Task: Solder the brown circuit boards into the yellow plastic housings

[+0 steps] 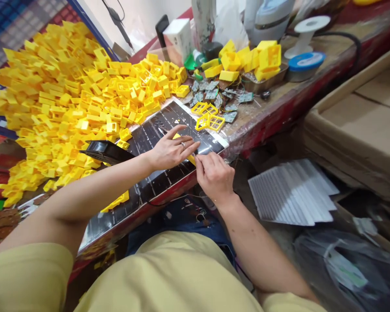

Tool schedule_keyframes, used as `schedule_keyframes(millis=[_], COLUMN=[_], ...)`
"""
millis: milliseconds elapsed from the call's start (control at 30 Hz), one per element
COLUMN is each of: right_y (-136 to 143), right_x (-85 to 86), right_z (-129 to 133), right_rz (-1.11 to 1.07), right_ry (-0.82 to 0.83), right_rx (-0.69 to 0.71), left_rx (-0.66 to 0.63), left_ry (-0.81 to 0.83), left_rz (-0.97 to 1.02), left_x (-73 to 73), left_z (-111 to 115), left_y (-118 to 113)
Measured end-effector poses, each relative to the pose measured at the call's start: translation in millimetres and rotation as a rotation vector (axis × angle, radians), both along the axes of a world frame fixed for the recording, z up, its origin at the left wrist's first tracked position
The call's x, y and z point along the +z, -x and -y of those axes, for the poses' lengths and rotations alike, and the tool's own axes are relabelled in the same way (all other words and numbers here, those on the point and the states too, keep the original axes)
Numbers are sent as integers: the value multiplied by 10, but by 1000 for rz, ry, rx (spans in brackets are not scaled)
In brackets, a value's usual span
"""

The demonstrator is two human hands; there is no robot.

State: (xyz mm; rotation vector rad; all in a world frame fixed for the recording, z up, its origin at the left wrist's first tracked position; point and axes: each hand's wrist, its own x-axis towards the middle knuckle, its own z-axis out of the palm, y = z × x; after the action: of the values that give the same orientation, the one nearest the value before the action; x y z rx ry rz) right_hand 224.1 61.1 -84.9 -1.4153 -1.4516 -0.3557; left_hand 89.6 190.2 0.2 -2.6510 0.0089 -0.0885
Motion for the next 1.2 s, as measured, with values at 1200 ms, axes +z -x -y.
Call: schedule_keyframes(millis=[1200], right_y=[-583], right_x=[201], right_z=[1166], right_rz=[-196], right_ry=[249], right_rx=[290], left_rx=[407], left_ry=[78], left_rz=[-508], left_x=[804], left_z=[600], left_y=[77])
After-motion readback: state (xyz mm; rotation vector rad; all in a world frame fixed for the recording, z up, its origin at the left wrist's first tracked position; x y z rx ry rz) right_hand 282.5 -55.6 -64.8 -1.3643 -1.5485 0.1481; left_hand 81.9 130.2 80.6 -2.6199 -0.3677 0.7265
